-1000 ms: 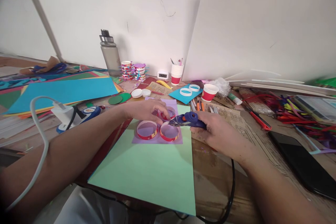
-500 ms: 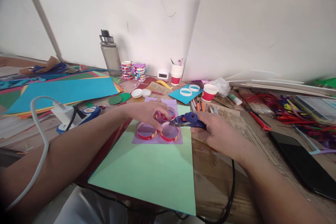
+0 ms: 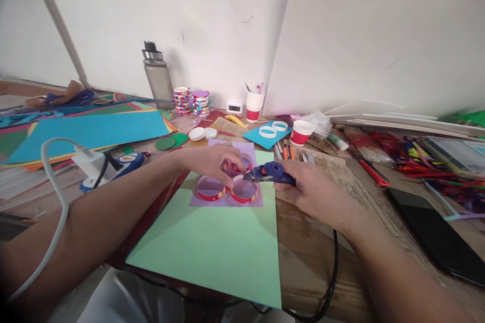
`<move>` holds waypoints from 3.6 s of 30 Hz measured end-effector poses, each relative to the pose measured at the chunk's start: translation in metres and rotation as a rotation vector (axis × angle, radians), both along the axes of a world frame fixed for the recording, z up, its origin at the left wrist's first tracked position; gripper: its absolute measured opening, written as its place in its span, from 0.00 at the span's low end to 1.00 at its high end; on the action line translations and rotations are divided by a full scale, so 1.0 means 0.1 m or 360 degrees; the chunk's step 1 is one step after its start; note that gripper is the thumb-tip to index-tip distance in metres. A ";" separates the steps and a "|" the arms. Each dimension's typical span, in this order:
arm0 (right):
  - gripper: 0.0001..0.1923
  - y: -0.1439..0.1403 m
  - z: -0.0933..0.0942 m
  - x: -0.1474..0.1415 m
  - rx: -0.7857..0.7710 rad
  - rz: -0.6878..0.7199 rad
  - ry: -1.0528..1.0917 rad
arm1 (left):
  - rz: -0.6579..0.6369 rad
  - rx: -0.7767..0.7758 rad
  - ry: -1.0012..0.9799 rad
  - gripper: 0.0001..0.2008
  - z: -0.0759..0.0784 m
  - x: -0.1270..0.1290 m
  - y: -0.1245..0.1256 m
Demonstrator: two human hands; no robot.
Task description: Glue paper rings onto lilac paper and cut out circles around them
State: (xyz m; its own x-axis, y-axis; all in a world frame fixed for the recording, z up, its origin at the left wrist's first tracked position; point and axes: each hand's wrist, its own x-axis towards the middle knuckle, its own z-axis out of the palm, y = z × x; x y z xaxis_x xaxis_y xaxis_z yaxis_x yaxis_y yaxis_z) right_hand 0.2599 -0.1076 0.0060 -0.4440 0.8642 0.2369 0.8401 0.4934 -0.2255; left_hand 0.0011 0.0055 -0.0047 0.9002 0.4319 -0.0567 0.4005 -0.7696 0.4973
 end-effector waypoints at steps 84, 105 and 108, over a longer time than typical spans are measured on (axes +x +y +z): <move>0.11 0.14 -0.03 0.11 -0.0324 -0.0068 0.0372 | 0.0667 0.0166 -0.0262 0.20 -0.04 -0.04 0.06; 0.14 0.19 -0.05 0.09 -0.0564 -0.0033 0.0477 | 0.0561 0.0182 -0.0167 0.23 -0.08 -0.09 0.08; 0.14 0.19 -0.06 0.10 -0.0604 -0.0023 0.0468 | 0.0566 0.0165 -0.0149 0.23 -0.06 -0.08 0.07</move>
State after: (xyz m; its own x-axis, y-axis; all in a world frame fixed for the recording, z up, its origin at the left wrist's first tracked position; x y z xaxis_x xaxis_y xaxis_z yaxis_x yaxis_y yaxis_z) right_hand 0.2700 -0.0887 0.0003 -0.3930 0.9194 0.0169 0.7197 0.3190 -0.6167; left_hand -0.0070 0.0123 -0.0110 0.6922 0.7174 0.0791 0.6081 -0.6387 0.4715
